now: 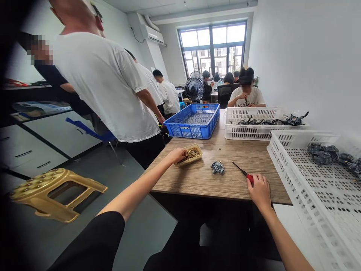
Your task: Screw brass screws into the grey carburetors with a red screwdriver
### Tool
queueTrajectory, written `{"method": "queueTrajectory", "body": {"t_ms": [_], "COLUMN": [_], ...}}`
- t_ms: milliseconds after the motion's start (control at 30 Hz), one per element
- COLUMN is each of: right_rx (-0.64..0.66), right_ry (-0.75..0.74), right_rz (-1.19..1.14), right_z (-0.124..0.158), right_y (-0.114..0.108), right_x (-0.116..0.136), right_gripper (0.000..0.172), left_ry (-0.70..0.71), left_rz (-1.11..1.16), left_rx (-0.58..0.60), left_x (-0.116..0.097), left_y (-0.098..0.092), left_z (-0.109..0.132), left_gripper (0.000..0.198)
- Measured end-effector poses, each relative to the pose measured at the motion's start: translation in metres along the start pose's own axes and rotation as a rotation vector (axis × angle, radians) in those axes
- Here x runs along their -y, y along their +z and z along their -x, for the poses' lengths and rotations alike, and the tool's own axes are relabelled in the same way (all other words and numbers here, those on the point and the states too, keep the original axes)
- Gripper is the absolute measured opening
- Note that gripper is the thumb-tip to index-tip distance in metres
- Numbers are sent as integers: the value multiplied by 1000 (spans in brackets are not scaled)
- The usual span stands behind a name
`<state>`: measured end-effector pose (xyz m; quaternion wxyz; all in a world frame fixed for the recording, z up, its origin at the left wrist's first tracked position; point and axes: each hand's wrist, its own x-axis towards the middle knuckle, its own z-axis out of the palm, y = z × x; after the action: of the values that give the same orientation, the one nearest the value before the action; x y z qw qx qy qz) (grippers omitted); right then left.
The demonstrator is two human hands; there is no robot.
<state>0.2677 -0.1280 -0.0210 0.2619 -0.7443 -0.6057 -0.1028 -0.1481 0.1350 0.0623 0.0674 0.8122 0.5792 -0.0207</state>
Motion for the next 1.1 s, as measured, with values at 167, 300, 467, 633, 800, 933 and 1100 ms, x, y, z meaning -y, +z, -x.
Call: {"method": "queueTrajectory", "body": {"t_ms": [167,300,467,633,800,933,1100], "right_rx": [7,7,4,-15,-11,15,30], "right_ry": [4,-12,-22,-36,-37,-21,1], "right_rz": [-19,-16,5,20,22,12,4], "right_z": [0,1,2,4,4,4,4], "right_y": [-1,-2,0,3,2,2,2], "right_x": [1,0,-1,-2,-2,-2,-2], "right_gripper": [25,25,26,25,24,27,29], "left_ry": [3,13,21,23,29,64,99], "left_rz": [14,24,31,39,102,161,169], "left_rx": [5,11,25,61,92,114,147], "left_x": [1,5,10,11,13,17,18], "left_y": [-2,-2,-1,-1,-9,-17,-19], "left_z": [-2,0,1,-3,-5,-1,3], "left_gripper": [2,6,14,18,16,22,20]}}
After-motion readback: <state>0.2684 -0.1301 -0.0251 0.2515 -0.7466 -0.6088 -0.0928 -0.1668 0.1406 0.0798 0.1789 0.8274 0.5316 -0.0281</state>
